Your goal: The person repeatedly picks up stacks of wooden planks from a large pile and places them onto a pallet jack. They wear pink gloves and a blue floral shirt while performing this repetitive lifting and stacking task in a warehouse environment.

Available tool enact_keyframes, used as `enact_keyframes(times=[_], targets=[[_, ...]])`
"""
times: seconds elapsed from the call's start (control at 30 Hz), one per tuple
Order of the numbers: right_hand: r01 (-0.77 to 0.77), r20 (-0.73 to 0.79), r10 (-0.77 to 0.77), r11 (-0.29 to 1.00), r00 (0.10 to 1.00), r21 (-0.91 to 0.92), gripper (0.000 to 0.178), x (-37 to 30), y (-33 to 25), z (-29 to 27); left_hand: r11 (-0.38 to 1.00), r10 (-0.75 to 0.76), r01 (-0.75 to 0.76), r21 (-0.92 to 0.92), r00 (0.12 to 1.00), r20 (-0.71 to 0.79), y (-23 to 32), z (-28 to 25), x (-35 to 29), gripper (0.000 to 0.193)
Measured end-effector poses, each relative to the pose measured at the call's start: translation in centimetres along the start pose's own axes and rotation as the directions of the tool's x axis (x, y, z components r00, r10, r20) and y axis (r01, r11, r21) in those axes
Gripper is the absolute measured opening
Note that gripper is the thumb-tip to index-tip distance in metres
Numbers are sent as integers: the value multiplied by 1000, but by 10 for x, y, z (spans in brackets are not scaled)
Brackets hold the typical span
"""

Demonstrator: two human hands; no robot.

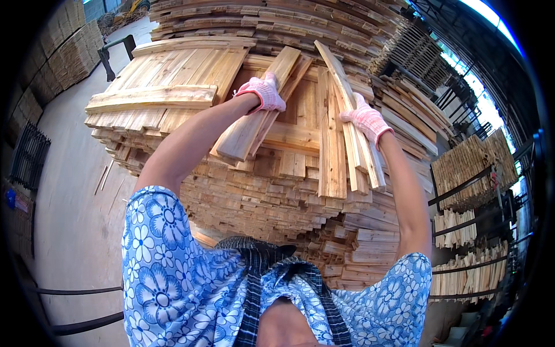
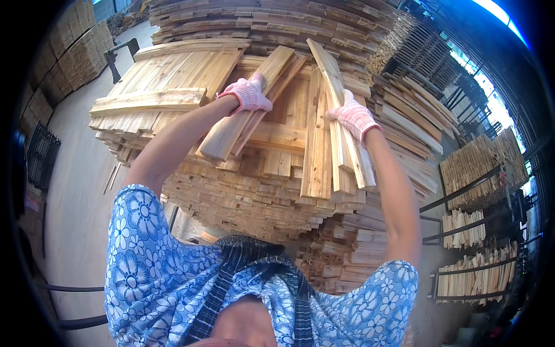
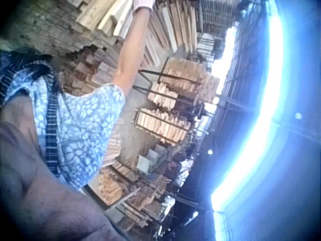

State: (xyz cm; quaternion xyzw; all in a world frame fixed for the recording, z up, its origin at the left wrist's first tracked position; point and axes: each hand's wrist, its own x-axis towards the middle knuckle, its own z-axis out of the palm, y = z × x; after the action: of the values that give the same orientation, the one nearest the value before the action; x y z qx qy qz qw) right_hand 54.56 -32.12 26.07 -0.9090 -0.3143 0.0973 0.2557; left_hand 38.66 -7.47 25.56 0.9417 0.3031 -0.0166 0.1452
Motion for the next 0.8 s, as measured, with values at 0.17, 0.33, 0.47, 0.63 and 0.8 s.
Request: enact_keyframes(times=[0.17, 0.33, 0.47, 0.63, 0.8], targets=[[-14, 81, 32, 977, 996, -214, 108, -19, -39, -1, 999, 9, -6, 38, 997, -78, 6, 17, 7, 98], [20, 27, -12, 941, 1000, -338, 102, -13, -48, 10, 996, 30, -37, 82, 996, 86, 10, -3, 8, 95], [88, -28, -86, 991, 996, 96, 97, -24, -11, -39, 999, 45, -45, 0, 999, -15, -7, -1, 2, 96], [-295, -112, 279, 796, 954, -528, 105, -20, 27, -16, 999, -49, 49, -10, 999, -5, -21, -4, -7, 96], [-220, -158, 180, 929, 971, -297, 94, 34, 84, -14, 997, 25, -30, -72, 997, -72, -24, -28, -16, 86]])
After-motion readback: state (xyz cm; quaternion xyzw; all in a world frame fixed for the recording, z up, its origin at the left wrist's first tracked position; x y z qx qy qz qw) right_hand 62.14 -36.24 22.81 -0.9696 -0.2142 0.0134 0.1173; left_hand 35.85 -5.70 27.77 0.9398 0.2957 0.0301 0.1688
